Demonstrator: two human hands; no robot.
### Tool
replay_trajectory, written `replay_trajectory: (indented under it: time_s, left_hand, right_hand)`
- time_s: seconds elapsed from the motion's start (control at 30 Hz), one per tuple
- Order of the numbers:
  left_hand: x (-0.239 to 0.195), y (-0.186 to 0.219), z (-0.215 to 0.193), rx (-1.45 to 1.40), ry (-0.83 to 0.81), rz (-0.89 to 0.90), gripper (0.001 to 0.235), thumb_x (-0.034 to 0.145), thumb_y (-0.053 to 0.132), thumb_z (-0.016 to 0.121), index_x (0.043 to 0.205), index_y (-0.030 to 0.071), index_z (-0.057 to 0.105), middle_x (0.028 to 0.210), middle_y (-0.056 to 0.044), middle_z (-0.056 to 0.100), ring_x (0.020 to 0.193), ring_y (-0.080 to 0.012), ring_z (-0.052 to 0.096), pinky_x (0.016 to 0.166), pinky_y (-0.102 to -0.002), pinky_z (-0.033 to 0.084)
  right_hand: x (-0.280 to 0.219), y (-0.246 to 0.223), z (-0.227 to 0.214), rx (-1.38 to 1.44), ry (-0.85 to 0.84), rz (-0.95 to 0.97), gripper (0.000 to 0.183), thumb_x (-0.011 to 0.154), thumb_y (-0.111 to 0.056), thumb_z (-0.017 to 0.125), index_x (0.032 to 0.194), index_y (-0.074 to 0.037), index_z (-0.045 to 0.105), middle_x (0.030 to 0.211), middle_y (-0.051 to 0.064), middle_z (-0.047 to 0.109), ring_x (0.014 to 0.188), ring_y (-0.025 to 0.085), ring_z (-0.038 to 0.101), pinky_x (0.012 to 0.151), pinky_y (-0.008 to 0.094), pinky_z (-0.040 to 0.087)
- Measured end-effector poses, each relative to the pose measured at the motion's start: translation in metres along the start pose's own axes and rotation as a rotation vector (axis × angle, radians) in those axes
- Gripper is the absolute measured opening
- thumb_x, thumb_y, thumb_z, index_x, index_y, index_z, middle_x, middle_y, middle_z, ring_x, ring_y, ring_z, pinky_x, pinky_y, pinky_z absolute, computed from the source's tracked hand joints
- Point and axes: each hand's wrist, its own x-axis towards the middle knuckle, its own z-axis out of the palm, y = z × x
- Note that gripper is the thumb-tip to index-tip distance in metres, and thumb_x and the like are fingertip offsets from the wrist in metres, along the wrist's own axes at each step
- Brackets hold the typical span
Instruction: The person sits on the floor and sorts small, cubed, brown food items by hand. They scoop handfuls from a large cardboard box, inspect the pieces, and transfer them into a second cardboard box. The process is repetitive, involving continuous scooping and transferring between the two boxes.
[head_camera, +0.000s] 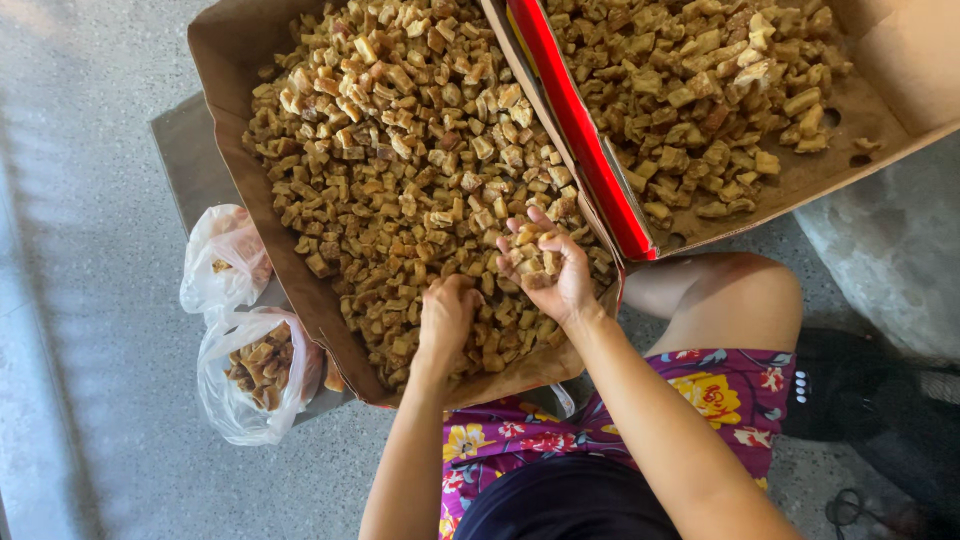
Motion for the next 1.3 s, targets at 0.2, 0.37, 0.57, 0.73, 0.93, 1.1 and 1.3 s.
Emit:
replay_trajectory:
  time_s: [0.2,0.37,0.57,0.73,0.93,1.1,1.3]
  left_hand:
    - [0.015,0.028,-0.055,-0.543,-0.094,-0.265,0.029,0.103,0.024,0.051,0.125,0.012,0.067,0.093,-0.007,0.079,0.067,-0.0115,0.076,0.058,-0.023,0.065]
    - [0.017,0.089,-0.073,-0.617,-0.122,0.074,0.03,0.108,0.025,0.05,0.126,0.009,0.068,0.098,-0.01,0.077,0.076,-0.0148,0.072,0.062,-0.027,0.062]
    - [0.016,0.133,-0.086,-0.511,-0.259,0.022,0.039,0.111,0.032,0.045,0.138,0.014,0.066,0.108,-0.017,0.078,0.092,-0.0281,0.076,0.077,-0.039,0.061]
    - [0.016,0.105,-0.091,-0.432,-0.105,-0.054,0.039,0.105,0.034,0.048,0.131,0.014,0.068,0.124,-0.012,0.072,0.109,-0.0229,0.07,0.086,-0.043,0.06]
    - [0.005,0.045,-0.081,-0.262,-0.052,-0.063,0.038,0.103,0.033,0.055,0.133,0.011,0.064,0.127,-0.015,0.072,0.114,-0.0278,0.071,0.098,-0.047,0.057]
    - [-0.016,0.04,-0.051,0.095,-0.328,-0.085,0.085,0.09,0.052,0.068,0.158,0.02,0.028,0.16,-0.02,0.03,0.14,-0.0545,0.028,0.105,-0.068,0.037]
    - [-0.048,0.066,-0.02,0.493,-0.322,0.113,0.114,0.073,0.074,0.073,0.16,0.028,0.015,0.158,-0.023,0.021,0.139,-0.0623,0.013,0.106,-0.082,0.019]
  right_hand:
    - [-0.003,0.0,0.013,0.057,-0.033,0.083,0.051,0.091,-0.03,0.052,0.139,-0.015,0.059,0.137,0.017,0.06,0.129,0.041,0.057,0.109,0.065,0.046]
    - [-0.003,0.002,0.002,-0.062,-0.074,0.141,0.053,0.095,-0.044,0.049,0.141,-0.019,0.059,0.134,0.013,0.064,0.127,0.036,0.059,0.108,0.062,0.047]
    - [-0.003,0.002,-0.005,0.011,-0.113,0.138,0.052,0.104,-0.049,0.05,0.144,-0.016,0.061,0.131,0.011,0.066,0.115,0.028,0.063,0.091,0.05,0.055]
    - [-0.005,0.001,0.009,0.006,-0.019,0.124,0.033,0.097,-0.039,0.061,0.122,-0.018,0.064,0.117,0.01,0.066,0.107,0.031,0.066,0.083,0.043,0.06]
    - [0.003,0.003,-0.007,0.034,0.021,0.098,0.026,0.094,-0.025,0.069,0.119,-0.018,0.065,0.115,0.009,0.067,0.106,0.029,0.067,0.069,0.035,0.059]
    - [-0.003,-0.005,0.019,0.159,-0.075,0.14,0.028,0.094,-0.022,0.069,0.121,-0.015,0.068,0.114,0.013,0.068,0.106,0.029,0.066,0.069,0.034,0.059]
    - [-0.01,-0.086,0.078,0.275,-0.176,0.076,0.024,0.101,-0.031,0.063,0.111,-0.011,0.072,0.112,0.015,0.073,0.107,0.029,0.067,0.077,0.037,0.062]
